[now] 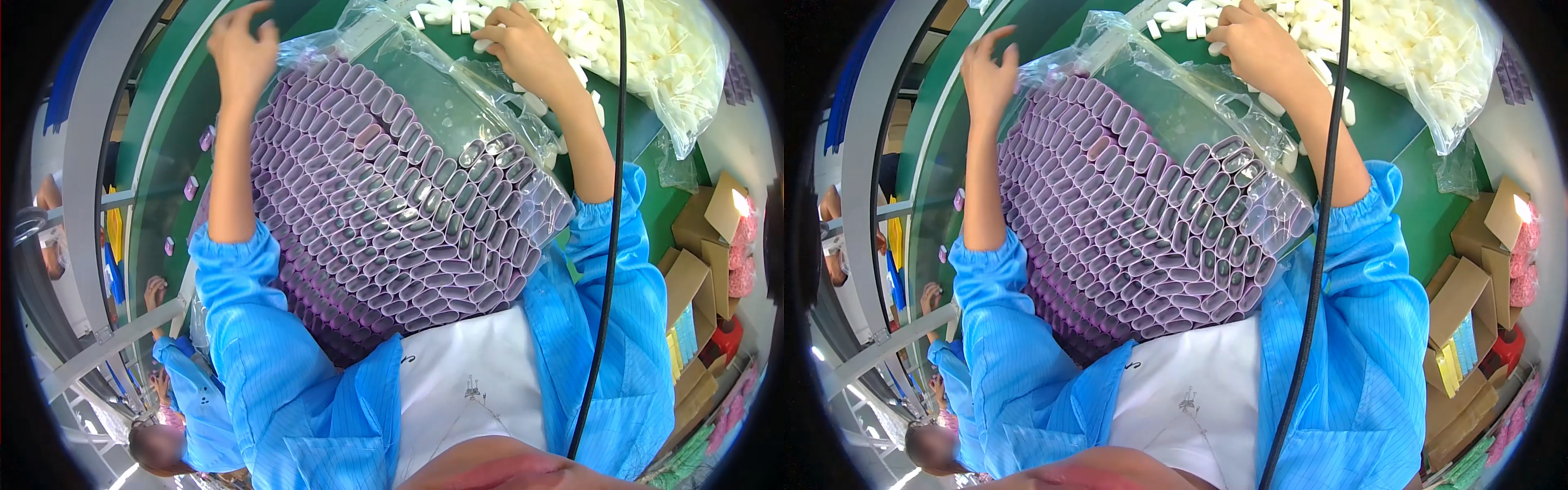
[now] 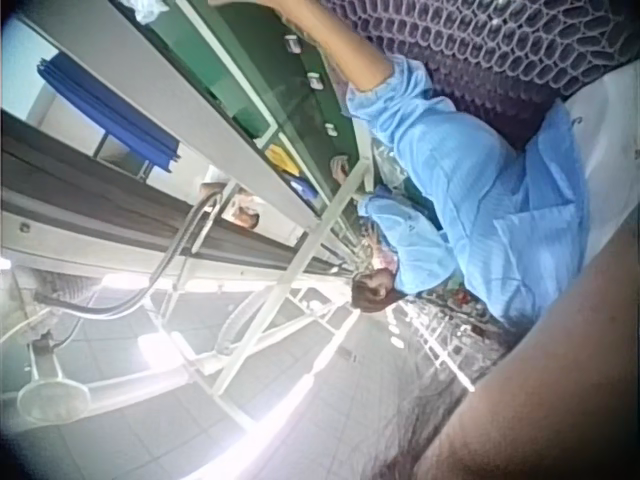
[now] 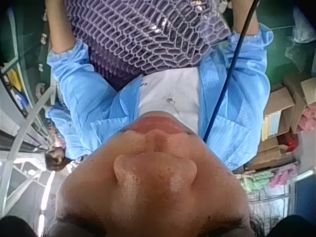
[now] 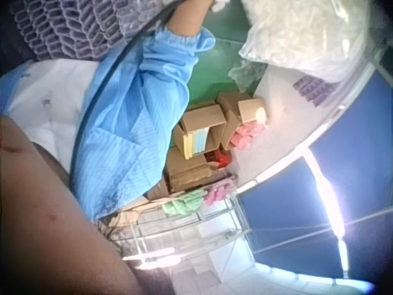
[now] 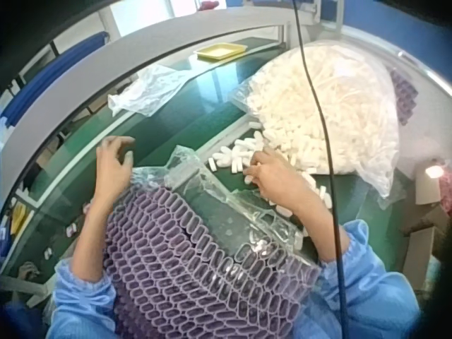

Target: The person repeatedly picks up small purple plastic capsule halves and white cylindrical inserts from a workstation. They insert the white pieces into the purple halves and place the assembled units into a large clear plastic bag. The process is continuous and repetitive throughout the clip.

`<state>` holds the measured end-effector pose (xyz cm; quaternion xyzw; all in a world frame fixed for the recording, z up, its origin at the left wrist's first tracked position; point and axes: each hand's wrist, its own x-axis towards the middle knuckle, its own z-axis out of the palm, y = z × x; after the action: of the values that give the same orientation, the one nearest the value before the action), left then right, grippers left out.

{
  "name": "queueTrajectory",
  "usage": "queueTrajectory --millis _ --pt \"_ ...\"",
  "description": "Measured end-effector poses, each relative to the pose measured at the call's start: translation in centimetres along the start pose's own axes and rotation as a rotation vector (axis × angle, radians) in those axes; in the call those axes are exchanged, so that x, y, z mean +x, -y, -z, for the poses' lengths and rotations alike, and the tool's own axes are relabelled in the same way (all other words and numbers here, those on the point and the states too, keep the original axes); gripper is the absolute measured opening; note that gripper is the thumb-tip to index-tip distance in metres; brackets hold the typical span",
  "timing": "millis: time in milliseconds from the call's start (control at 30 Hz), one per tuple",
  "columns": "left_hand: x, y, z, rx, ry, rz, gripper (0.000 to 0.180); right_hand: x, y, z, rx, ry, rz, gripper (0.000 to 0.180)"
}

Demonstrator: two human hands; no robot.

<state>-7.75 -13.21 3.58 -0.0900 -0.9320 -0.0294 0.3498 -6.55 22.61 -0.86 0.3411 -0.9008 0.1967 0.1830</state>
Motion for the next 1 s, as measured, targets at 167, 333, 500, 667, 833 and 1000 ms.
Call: queueTrajectory --millis 167,333,500,667,833,1000 --pt "-5.0 -16.9 7.7 -0.607 0.55 -0.289 0.019 0.4 0.4 -0.6 -0.055 0.009 0.073 0.008" --pt "-4.5 -17.8 5.5 -0.551 0.957 -0.335 0.03 0.1 0.7 -0.3 -0.033 -0.032 0.07 0.011" --pt "-2.9 -16.0 3.9 -0.719 1.129 -0.203 0.022 0.0 1.1 0.4 0.17 -0.157 -0.037 0.012" --pt "-3.9 -16.0 3.4 -0.694 0.914 -0.211 0.015 0.2 3.1 2.2 0.433 -0.177 -0.221 0.012" --pt "-3.4 -13.1 3.7 -1.212 0.66 0.272 0.034 0.0 2.3 1.1 0.928 -0.199 -0.204 0.025" --pt "-4.4 -13.9 3.3 -1.456 0.511 0.508 0.034 -0.1 5.4 0.1 1.122 -0.173 -0.282 0.025"
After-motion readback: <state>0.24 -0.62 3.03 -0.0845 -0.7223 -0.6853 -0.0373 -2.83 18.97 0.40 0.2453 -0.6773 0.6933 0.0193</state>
